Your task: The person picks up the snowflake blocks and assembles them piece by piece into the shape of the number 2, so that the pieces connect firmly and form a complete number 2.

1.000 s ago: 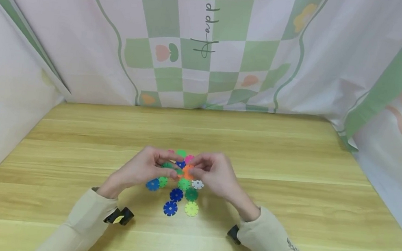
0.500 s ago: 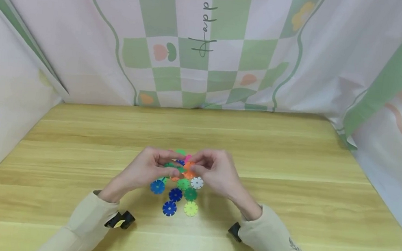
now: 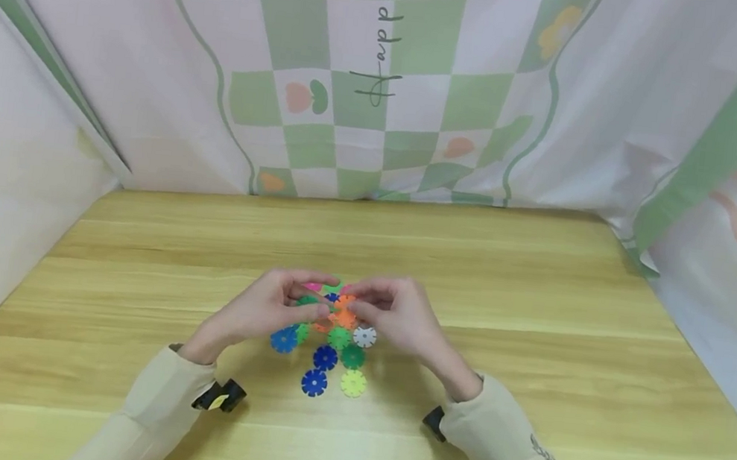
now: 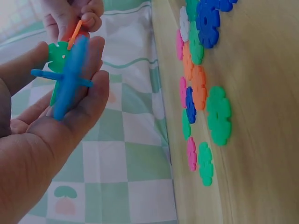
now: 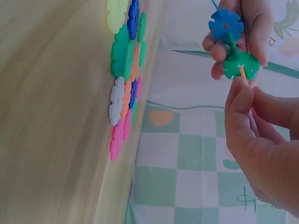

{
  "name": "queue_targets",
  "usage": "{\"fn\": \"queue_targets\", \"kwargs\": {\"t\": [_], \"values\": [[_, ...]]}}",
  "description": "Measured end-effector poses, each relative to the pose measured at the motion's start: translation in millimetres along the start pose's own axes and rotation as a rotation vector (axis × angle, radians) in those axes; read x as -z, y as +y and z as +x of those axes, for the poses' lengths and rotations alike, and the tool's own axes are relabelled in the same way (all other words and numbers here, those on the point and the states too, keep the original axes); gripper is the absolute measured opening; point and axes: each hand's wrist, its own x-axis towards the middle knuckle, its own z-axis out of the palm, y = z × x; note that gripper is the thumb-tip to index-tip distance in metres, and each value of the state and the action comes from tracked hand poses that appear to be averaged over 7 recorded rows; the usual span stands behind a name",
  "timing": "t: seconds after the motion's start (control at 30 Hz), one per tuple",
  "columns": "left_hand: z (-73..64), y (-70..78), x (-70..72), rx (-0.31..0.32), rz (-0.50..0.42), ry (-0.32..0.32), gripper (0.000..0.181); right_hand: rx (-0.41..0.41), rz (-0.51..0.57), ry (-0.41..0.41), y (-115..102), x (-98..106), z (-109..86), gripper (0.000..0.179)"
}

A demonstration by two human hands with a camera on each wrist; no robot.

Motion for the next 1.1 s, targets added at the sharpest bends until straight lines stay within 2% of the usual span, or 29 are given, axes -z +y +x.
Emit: {"fn": "queue_targets", "kwargs": {"t": [0.17, 0.27, 0.5, 0.57, 0.8, 1.1], "values": [[1.2, -0.5, 2.0, 0.050, 0.035, 0.007, 0.042, -0.025, 0.018, -0.026, 0.9, 1.4, -1.3, 0.022], [1.2, -1.4, 4.3, 0.083, 0.033, 0.024, 0.042, -0.037, -0.021, -0.052, 1.3, 2.6, -2.7, 0.023], [0.7, -3.0, 8.4, 0.113, -0.027, 0.029, 0.040, -0.126, -0.151, -0.262, 4.6, -1.4, -5.5, 0.016], [0.3, -3.1, 9.2, 0.122, -0.047, 0.024, 0.041, -0.146, -0.173, -0.293, 5.6, -4.0, -6.1, 0.015], [-0.4, -4.1, 11.6, 0.140, -0.098, -0.004, 0.043, -0.229, -0.315, -0.296, 5.9, -15.1, -8.2, 0.021], [-0.9, -2.3, 13.0, 0.163, -0.110, -0.010, 0.044, -0.200, -0.467, -0.310, 4.1, -27.0, -10.7, 0.036]]}}
